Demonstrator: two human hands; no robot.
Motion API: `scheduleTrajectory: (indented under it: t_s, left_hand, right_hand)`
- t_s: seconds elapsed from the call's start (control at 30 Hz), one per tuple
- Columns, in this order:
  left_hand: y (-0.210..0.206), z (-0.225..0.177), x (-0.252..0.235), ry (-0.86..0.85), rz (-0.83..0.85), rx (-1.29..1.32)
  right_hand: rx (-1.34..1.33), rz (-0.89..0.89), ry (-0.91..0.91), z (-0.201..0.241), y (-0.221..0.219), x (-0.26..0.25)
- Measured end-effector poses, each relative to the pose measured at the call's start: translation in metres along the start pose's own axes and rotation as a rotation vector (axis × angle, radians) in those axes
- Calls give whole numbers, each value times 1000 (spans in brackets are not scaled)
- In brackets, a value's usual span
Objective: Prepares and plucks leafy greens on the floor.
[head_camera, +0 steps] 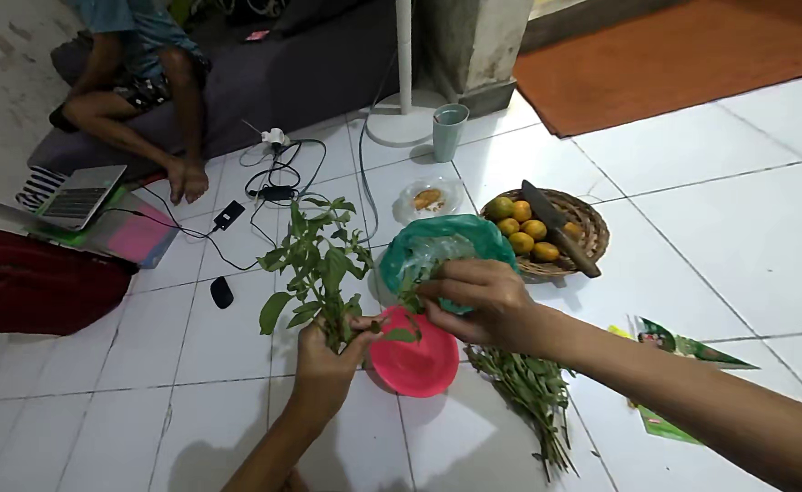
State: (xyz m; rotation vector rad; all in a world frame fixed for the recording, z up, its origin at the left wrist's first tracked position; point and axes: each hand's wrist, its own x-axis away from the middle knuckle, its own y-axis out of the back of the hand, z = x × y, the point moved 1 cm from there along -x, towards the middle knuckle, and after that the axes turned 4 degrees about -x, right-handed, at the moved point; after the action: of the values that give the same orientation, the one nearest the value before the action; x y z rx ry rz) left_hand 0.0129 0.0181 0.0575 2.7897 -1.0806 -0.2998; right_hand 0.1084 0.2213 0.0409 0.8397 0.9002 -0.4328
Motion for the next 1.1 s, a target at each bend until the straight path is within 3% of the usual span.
scheduleTrajectory:
  t_s: [0.1,0.2,0.33,0.5,0.63,0.87,1.1]
  left_hand:
    - [-1,-2,4,9,21,-12]
    - [-1,-1,4,49,44,-30]
    - [0,0,1,149,106,-10]
    - [-4,-4,-1,214,163,29]
    - [-4,-10,-2,252,172,37]
    - [-2,-11,-1,274,192,59]
    - [-3,-6,0,230,225,75]
  right_hand:
    - [-262,-205,-362,-5,7,-4]
    - [-513,-282,-743,-18,24,-17]
    - [-644,-157,-858,-21,28,-30]
    - [-676,102,-770,-3,22,-43]
    - [-641,202,-642,2,15,-44]
    - [-4,283,-23,5,3,-40]
    - [247,258,198,-1,-12,-36]
